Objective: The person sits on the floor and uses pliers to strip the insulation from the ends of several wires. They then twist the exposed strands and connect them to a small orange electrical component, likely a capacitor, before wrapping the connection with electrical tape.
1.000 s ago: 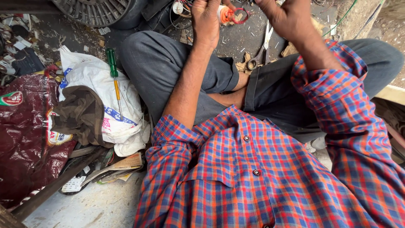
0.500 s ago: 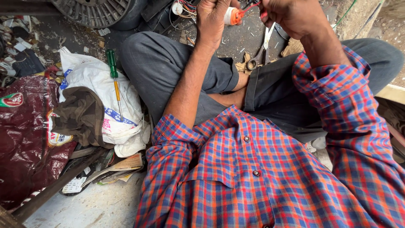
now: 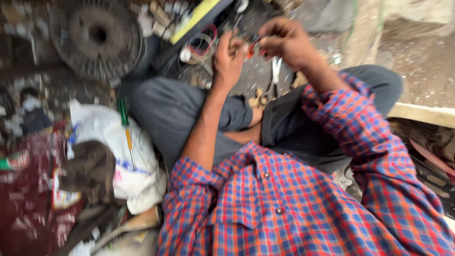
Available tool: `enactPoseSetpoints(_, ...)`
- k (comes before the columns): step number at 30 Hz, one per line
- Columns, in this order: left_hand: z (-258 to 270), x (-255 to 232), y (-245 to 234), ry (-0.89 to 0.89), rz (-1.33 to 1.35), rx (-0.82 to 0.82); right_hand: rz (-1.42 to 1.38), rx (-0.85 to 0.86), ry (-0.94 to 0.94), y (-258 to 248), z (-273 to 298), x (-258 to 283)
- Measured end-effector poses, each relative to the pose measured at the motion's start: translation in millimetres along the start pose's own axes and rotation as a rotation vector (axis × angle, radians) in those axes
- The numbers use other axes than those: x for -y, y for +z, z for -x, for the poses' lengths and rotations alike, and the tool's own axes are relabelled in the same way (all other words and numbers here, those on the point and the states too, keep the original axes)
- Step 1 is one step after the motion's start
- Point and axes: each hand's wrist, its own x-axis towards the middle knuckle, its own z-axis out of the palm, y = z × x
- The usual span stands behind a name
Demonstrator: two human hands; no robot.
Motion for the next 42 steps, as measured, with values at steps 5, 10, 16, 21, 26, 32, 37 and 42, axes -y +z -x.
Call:
enactPoseSetpoints(5, 19, -41, -9, 0.552, -0.569, -0.032, -0.006, -0.172, 0.119, 18, -11, -16)
enactPoseSetpoints(10, 63, -108, 3, 0.720, -0.645, 0.240, -0.276, -0.459, 0.027, 38, -57, -52)
enactPoseSetpoints(16, 128, -174, 21, 0.774, -0.464, 0.468, -0.578, -0.493, 0.102, 39, -120, -64)
enactPoseSetpoints(21, 153, -195, 28, 0.663, -0.186, 0.578, -0.378, -0.229, 0.227, 29, -117, -42)
enactPoseSetpoints(26, 186, -209, 16, 0.583, -0.027, 0.655, -0.137, -0.128, 0.291, 16, -101, -34)
enactPoseSetpoints(32, 191, -214, -2, 0.418, 0.027, 0.667, -0.888, -0.006, 0.149, 14, -108, -49)
enactPoseSetpoints(37, 202, -225, 0, 0.484, 0.048, 0.736, -0.868, 0.027, 0.120, 27, -105, -86)
enactPoseSetpoints(42, 209, -234, 15, 0.792, -0.012, 0.850, -0.364, 0.164, 0.208, 39, -100, -82)
